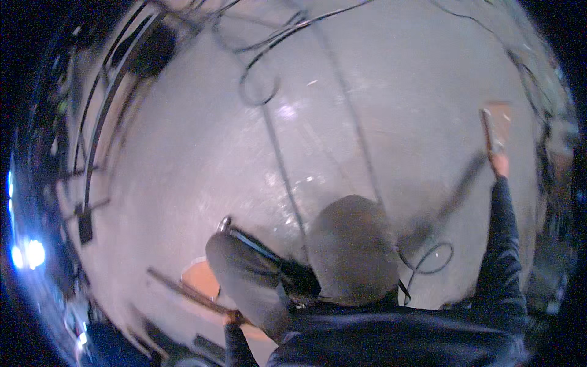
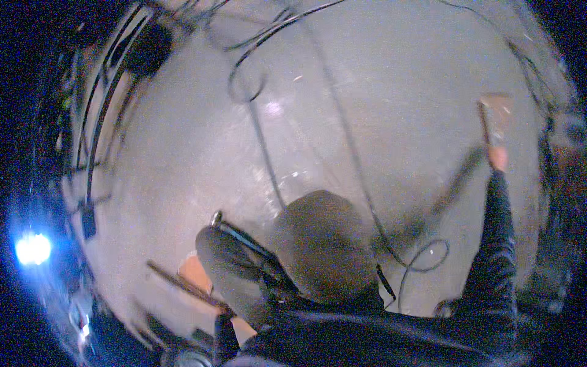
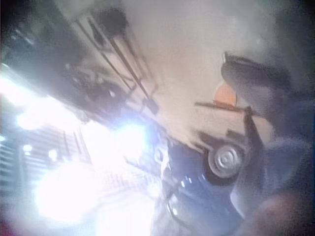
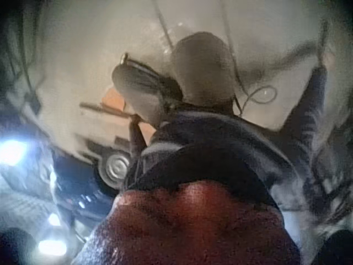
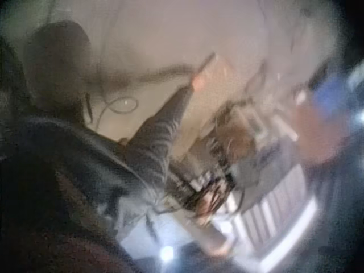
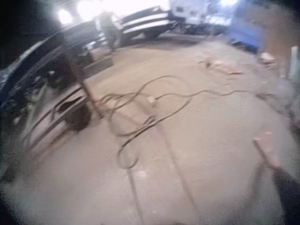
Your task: The person kneels on the floor and uses a hammer to repeatedly strike a rectangular metal piece, breaking it into smaller fragments. The person then stands up and walks across the workshop floor.
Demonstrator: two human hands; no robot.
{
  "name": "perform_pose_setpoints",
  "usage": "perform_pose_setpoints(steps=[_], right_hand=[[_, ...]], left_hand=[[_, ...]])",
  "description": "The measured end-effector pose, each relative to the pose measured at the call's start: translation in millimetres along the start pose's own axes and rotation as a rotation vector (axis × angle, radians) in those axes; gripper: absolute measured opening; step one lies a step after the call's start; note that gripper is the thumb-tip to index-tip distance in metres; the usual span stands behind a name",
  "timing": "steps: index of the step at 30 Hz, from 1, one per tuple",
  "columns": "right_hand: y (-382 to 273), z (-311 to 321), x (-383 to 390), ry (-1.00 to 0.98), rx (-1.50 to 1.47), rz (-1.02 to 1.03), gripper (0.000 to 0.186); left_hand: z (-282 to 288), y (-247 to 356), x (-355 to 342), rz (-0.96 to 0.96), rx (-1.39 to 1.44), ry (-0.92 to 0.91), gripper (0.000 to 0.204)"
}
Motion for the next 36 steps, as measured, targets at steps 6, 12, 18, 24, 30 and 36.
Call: perform_pose_setpoints(steps=[6, 12, 18, 24, 30, 36], right_hand=[[120.0, 14.9, -112.3, -0.113, -0.178, 0.359, 0.044], [1.4, -92.3, -162.2, -0.470, -0.866, 0.123, 0.030], [-4.9, -128.8, -100.4, -0.334, -0.431, 0.250, 0.037], [-148.7, -161.7, 12.2, -0.667, -0.558, 0.080, 0.046], [-183.5, -54.5, 69.3, -0.877, -1.177, 0.351, 0.047], [-379.8, 122.3, 246.4, -0.740, -0.976, 0.336, 0.045]], left_hand=[[-23.0, 24.7, -4.0, 0.115, 0.898, -0.162, 0.027], [-85.7, 65.9, 84.5, 0.175, 0.900, -0.150, 0.024], [-14.3, 46.6, -18.2, -0.035, 0.389, 0.044, 0.029], [-38.0, 96.2, 8.7, 0.613, 1.437, -0.162, 0.035], [-95.9, 65.6, -59.4, 0.602, 1.065, -0.019, 0.055], [-57.1, 26.1, -62.1, 0.614, 0.999, -0.057, 0.060]])
Point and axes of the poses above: each hand's wrist, its own x-axis away from the middle knuckle, its own z-axis out of the back of the hand, y = z × x, the point moved 8 cm from there along -x, towards the middle knuckle, and after that the axes turned 8 degrees about -x, right-handed, at the moved point
